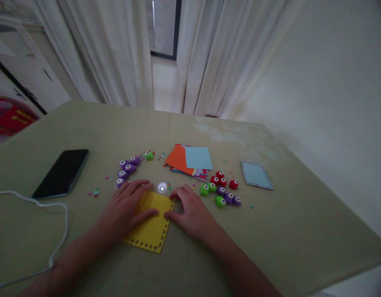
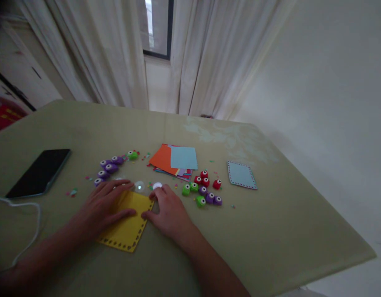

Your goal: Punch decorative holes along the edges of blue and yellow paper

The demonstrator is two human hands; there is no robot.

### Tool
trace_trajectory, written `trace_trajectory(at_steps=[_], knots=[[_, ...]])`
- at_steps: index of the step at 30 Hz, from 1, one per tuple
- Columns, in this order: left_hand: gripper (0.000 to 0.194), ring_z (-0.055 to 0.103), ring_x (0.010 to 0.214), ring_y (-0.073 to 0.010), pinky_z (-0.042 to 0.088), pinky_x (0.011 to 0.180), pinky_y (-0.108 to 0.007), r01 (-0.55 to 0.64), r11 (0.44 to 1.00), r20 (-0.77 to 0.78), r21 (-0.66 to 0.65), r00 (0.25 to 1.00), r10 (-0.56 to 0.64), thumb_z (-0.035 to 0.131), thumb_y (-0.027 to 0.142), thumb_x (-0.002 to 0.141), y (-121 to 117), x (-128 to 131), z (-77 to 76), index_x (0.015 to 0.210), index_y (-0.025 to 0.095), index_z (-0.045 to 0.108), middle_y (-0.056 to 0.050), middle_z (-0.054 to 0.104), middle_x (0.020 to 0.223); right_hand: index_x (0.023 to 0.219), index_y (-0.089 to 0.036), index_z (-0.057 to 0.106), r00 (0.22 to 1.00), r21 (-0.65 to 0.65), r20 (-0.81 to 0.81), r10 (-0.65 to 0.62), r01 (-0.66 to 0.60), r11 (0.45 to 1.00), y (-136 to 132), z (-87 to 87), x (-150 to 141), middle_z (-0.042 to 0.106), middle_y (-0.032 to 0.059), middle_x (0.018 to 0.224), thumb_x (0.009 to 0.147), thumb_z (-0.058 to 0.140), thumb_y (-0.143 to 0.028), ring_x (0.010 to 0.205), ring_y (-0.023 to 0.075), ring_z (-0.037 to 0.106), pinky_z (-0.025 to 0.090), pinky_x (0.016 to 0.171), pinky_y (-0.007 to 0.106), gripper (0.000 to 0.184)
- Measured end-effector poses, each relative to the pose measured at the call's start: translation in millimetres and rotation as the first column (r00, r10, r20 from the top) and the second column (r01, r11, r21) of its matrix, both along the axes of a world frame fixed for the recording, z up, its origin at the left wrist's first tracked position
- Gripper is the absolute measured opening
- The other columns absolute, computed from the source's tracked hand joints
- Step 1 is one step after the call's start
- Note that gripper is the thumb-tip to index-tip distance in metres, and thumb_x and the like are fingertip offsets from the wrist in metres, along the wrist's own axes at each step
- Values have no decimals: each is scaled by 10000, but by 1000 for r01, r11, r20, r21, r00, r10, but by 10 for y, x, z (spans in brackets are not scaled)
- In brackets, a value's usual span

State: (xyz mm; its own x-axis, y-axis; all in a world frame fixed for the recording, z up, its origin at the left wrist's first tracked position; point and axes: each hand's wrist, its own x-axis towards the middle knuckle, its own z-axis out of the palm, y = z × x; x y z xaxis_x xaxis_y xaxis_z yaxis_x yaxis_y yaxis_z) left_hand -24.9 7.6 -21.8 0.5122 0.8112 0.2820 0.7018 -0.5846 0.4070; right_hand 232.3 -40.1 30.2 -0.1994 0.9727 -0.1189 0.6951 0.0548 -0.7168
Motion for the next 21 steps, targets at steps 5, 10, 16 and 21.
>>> trace_trajectory(at_steps=[5, 10, 16, 21], knots=[[587, 646, 1189, -329, 525, 1049, -476, -10, 999, 18, -32, 1000, 10, 758, 585, 949, 14, -29, -11, 1437, 276, 656, -89, 689, 1277, 1342, -189, 684, 1000, -15, -15, 25, -25, 1000, 0, -5, 5, 649, 113, 1343, 864, 913, -388, 1237, 293, 644, 505, 1095, 444, 567], [559, 661, 1173, -317, 522, 1040, -455, 31, 998, 17, -45, 999, -31, 760, 518, 970, -37, 2, 6, 1483, 325, 649, -80, 697, 1265, 1315, -192, 696, 998, -3, 24, 63, -63, 998, 4, -4, -12, 646, 101, 1294, 918, 862, -416, 1201, 287, 647, 518, 1059, 445, 485], [575, 628, 1250, -351, 507, 1085, -487, 26, 1000, 18, -6, 1000, -25, 715, 565, 998, -52, 28, 70, 1470, 247, 629, -125, 666, 1375, 1174, -198, 703, 998, -17, 30, 61, -61, 998, -6, 37, -22, 650, 72, 1225, 873, 914, -363, 1137, 263, 653, 512, 1007, 408, 403], [552, 634, 1197, -356, 520, 1054, -509, 38, 999, -21, 13, 999, -38, 683, 560, 1019, -45, 33, 90, 1456, 225, 639, -136, 671, 1324, 1108, -195, 709, 997, -32, 34, 71, -70, 997, -1, 34, -15, 642, 62, 1187, 859, 928, -351, 1107, 253, 650, 507, 982, 396, 366]])
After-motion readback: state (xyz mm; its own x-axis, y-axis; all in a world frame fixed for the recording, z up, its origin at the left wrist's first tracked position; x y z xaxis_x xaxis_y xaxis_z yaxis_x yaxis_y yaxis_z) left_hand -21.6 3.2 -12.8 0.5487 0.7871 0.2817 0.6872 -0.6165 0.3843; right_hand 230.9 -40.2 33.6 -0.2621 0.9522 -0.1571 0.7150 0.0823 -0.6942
